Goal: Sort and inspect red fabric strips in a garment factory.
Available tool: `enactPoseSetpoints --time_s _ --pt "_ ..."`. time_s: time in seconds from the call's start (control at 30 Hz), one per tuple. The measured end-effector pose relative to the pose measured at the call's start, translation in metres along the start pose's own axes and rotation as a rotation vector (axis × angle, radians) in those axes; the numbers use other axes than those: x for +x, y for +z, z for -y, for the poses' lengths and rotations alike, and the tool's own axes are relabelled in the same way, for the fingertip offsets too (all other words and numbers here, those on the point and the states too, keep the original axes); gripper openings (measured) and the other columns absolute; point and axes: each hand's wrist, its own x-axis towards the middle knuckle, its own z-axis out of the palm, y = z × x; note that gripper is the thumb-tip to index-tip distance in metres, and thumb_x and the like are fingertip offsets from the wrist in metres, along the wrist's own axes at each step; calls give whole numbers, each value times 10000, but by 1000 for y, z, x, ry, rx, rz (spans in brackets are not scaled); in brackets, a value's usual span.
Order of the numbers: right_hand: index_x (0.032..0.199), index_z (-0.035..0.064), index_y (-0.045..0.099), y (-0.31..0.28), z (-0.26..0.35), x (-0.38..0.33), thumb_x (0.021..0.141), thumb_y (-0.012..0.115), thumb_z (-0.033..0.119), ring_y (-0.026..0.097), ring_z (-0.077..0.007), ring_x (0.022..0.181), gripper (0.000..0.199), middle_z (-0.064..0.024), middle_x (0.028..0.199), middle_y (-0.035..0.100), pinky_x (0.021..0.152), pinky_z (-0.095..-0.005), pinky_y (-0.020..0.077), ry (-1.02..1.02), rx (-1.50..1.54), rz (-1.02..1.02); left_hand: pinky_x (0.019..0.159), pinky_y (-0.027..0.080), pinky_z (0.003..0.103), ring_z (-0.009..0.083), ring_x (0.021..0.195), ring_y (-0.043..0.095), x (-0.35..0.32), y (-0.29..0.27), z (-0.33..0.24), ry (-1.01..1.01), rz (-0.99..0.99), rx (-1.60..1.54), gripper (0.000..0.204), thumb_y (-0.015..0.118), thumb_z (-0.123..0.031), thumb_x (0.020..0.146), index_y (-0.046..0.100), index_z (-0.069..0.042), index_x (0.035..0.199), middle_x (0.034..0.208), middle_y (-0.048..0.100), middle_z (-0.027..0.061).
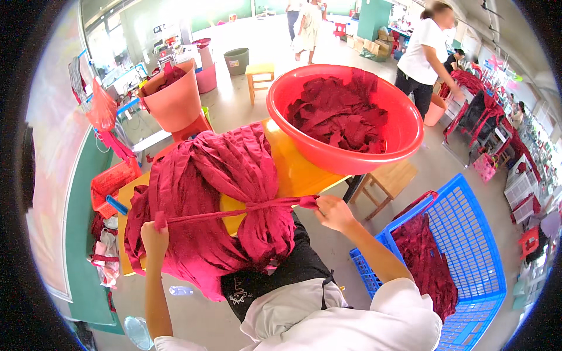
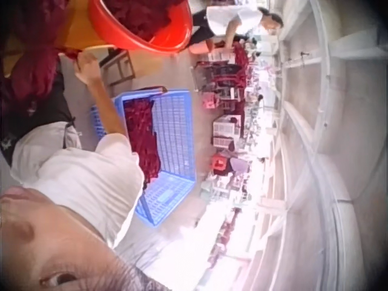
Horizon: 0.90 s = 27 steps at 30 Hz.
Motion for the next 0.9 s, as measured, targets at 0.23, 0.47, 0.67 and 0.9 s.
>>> enactPoseSetpoints --time_s 0.23,0.47,0.67,0.9 --pt "1079 42 620 -12 36 2 876 697 240 651 -274 881 294 -100 943 644 762 -370 526 590 310 218 790 479 292 158 903 643 33 -23 -87 -572 191 -1444 387 470 -377 1038 616 -66 1218 1018 669 110" --pt "1230 53 572 3 86 -8 818 750 221 603 -242 1109 480 -109 1164 644 945 -346 471 694 439 -50 818 525 280 151 926 636 -31 63 -151 -567 295 -1350 608 592 -332 991 393 -19 1473 1123 640 101" --pt "1213 -12 607 21 88 -43 950 628 272 662 -202 988 388 -127 1153 670 898 -310 496 971 949 206 634 542 286 166 693 666 7 96 -167 -666 361 -1280 356 629 -385 962 641 -31 928 855 676 78" --pt "1275 -18 532 55 107 -17 942 544 602 643 -202 919 703 -115 1011 648 829 -309 506 1309 1593 64 848 483 325 167 873 600 9 124 -161 -786 353 -1953 223 564 -272 996 630 -59 1010 887 654 50"
